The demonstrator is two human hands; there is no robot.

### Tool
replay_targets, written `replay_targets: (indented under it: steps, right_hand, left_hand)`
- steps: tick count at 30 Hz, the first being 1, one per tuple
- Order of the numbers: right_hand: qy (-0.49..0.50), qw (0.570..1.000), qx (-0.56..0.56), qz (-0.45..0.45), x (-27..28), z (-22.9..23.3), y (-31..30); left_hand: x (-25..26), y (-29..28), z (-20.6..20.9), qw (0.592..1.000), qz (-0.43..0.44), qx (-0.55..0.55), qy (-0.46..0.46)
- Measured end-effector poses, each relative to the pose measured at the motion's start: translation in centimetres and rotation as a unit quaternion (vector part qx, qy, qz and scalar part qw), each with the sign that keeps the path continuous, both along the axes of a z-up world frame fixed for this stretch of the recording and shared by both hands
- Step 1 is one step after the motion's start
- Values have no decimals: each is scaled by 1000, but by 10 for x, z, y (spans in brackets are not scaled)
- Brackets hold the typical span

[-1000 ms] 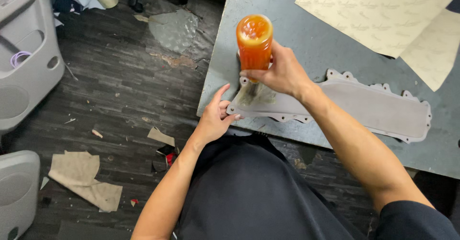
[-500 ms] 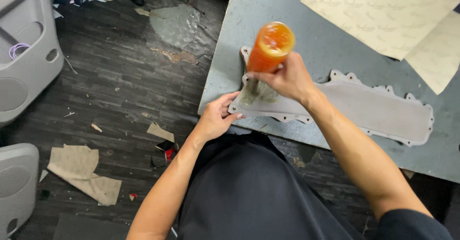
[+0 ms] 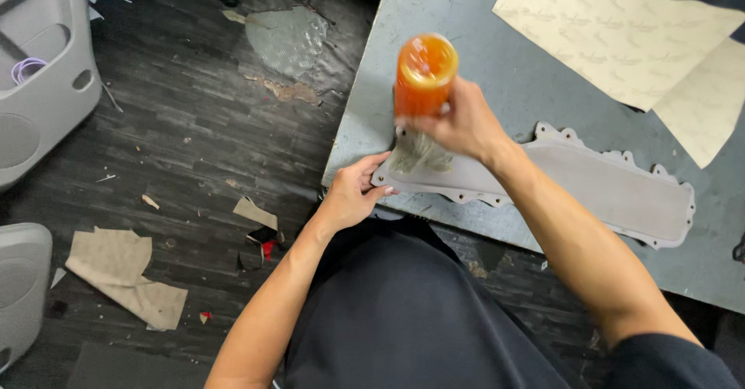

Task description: The person applies a viscous orange liquid from a plastic bottle onto a long gray plastic panel on a workbench. The person rolls the bottle along the surface to spread the liquid evenly across the panel.

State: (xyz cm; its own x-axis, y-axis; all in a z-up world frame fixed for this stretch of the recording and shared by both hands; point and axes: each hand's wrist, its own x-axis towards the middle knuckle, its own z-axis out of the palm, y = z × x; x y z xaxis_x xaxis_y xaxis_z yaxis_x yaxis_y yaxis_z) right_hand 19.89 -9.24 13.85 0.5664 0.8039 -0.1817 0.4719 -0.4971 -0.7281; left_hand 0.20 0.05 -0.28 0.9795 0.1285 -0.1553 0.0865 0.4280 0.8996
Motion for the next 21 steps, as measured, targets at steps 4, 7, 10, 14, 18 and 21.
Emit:
replay_targets:
  steps: [4, 7, 10, 14, 18, 21]
  right_hand:
    - [-10, 1000, 26, -14, 11, -11, 15]
    - [-46, 998, 46, 22, 9, -2, 7]
    - [1, 1000, -11, -12, 0, 8, 2]
    - [50, 998, 22, -28, 3, 5, 6]
    - [-27, 995, 85, -36, 33, -9, 14]
    - [13, 991, 116, -63, 55, -13, 21]
  left_hand:
    - [-4, 1, 2, 999, -14, 21, 41]
    - [2, -1, 2, 999, 12, -17, -27]
    - [2, -1, 2, 1000, 9, 11, -13]
    - [-3, 2, 2, 1000, 2, 1, 9]
    - [-3, -1, 4, 1000, -6, 10, 13]
    - [2, 1, 4, 999, -10, 34, 31]
